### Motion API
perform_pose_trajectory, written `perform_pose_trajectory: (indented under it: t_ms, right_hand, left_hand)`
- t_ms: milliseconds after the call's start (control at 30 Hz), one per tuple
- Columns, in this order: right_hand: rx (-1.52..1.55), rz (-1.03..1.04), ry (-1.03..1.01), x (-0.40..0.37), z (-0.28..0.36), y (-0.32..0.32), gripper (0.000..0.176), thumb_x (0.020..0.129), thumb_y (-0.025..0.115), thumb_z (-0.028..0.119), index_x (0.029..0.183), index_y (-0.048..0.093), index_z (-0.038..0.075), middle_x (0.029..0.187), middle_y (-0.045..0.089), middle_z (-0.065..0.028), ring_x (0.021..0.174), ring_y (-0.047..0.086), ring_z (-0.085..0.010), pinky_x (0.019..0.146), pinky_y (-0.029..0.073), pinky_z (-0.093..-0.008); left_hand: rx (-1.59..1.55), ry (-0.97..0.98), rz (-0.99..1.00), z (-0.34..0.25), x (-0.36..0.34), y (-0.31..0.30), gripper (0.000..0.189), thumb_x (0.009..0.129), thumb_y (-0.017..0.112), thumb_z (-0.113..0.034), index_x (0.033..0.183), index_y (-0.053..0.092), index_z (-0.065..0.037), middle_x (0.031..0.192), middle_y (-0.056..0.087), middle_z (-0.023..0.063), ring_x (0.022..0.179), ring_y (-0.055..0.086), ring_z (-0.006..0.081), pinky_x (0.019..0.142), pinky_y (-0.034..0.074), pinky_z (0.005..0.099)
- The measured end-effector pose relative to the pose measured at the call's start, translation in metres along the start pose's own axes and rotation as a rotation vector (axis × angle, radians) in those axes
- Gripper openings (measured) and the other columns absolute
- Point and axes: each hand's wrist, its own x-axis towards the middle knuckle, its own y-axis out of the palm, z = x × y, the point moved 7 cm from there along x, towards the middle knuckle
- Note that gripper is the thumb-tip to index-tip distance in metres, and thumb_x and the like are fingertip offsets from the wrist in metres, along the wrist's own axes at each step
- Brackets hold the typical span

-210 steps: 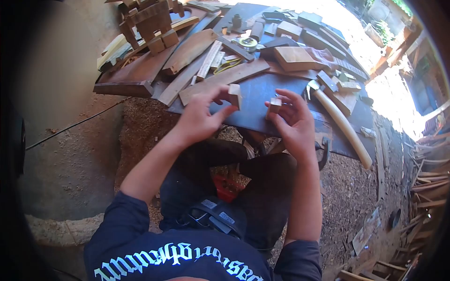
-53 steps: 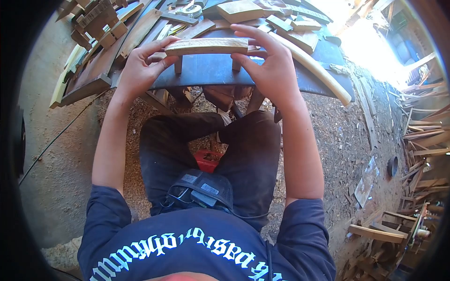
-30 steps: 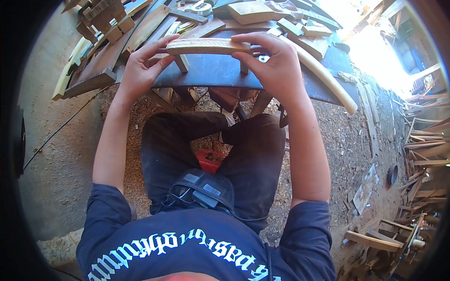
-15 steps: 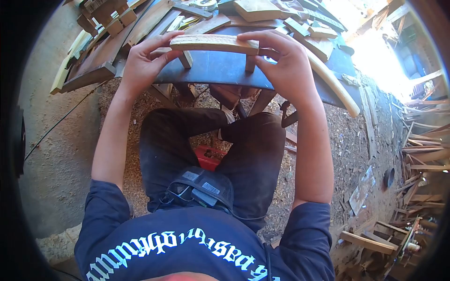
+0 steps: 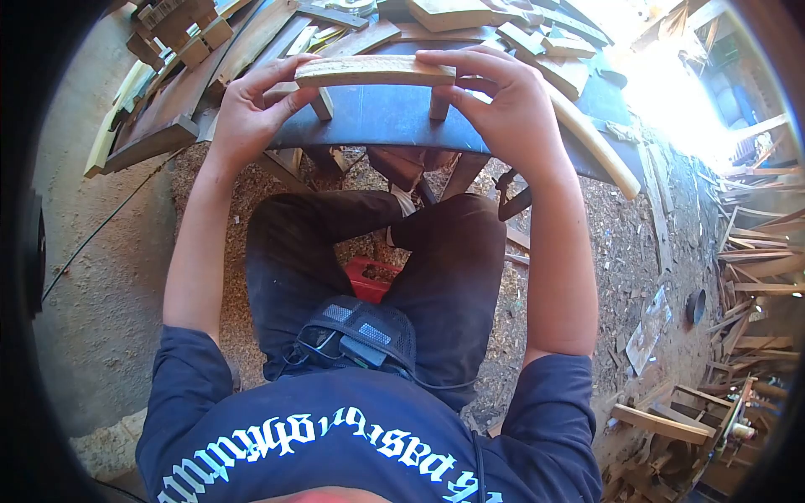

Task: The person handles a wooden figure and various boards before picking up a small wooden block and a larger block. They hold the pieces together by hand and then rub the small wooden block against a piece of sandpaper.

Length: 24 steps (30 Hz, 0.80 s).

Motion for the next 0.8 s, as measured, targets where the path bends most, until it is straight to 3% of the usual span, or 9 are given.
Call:
perform_pose_trajectory:
  t_ms: [267,367,467,567,667,800]
  right_hand:
    - [-0.017,-0.032,0.081,0.001,-0.017,-0.007,0.041,0.086,0.079,0.0,0.125,0.077,0.013,0.101,0.077,-0.0044,0.097,0.071,-0.0112,0.096,0.06,-0.0311]
    - [0.012,-0.024,0.078,0.0,-0.019,-0.008,0.04,0.086,0.08,0.001,0.124,0.077,0.013,0.1,0.076,-0.0039,0.096,0.071,-0.0102,0.094,0.061,-0.0306]
    - [0.046,-0.034,0.1,-0.001,-0.019,-0.007,0.039,0.087,0.08,0.002,0.124,0.077,0.013,0.1,0.077,-0.0043,0.096,0.072,-0.011,0.094,0.061,-0.0303]
    - [0.054,-0.068,0.105,-0.002,-0.016,-0.005,0.038,0.087,0.08,0.002,0.123,0.077,0.011,0.101,0.078,-0.0051,0.097,0.073,-0.0118,0.093,0.061,-0.0303]
    - [-0.026,-0.061,0.118,-0.004,-0.015,-0.003,0.039,0.091,0.075,-0.005,0.129,0.07,-0.001,0.124,0.073,-0.0129,0.112,0.072,-0.0188,0.101,0.06,-0.0318]
    - [-0.013,-0.066,0.074,-0.006,-0.014,-0.003,0.039,0.09,0.076,-0.004,0.129,0.071,0.0,0.123,0.073,-0.0132,0.111,0.072,-0.0191,0.099,0.06,-0.0315]
  left_hand:
    - [-0.038,-0.029,0.014,0.0,0.002,0.001,0.043,0.093,0.078,-0.009,0.136,0.069,-0.008,0.123,0.07,0.0024,0.114,0.066,0.0138,0.104,0.054,0.0323]
    - [-0.034,-0.005,-0.001,0.0,0.003,0.001,0.046,0.092,0.079,-0.007,0.136,0.07,-0.012,0.115,0.07,0.0048,0.108,0.067,0.0125,0.098,0.058,0.03]
    - [-0.048,-0.033,0.025,0.005,0.004,0.0,0.045,0.093,0.078,-0.009,0.136,0.069,-0.01,0.124,0.07,0.0021,0.112,0.067,0.0138,0.105,0.054,0.0326]
    - [-0.078,-0.054,0.032,0.01,0.005,-0.001,0.046,0.092,0.079,-0.01,0.137,0.069,-0.01,0.125,0.07,0.002,0.112,0.067,0.0137,0.104,0.054,0.0328]
    - [-0.051,-0.042,0.021,0.007,0.005,0.0,0.046,0.093,0.078,-0.009,0.137,0.069,-0.01,0.124,0.07,0.0017,0.112,0.067,0.0134,0.104,0.054,0.0326]
    - [-0.05,-0.028,0.019,0.003,0.003,0.002,0.045,0.093,0.077,-0.008,0.137,0.068,-0.009,0.121,0.069,0.0012,0.113,0.066,0.0132,0.104,0.054,0.0319]
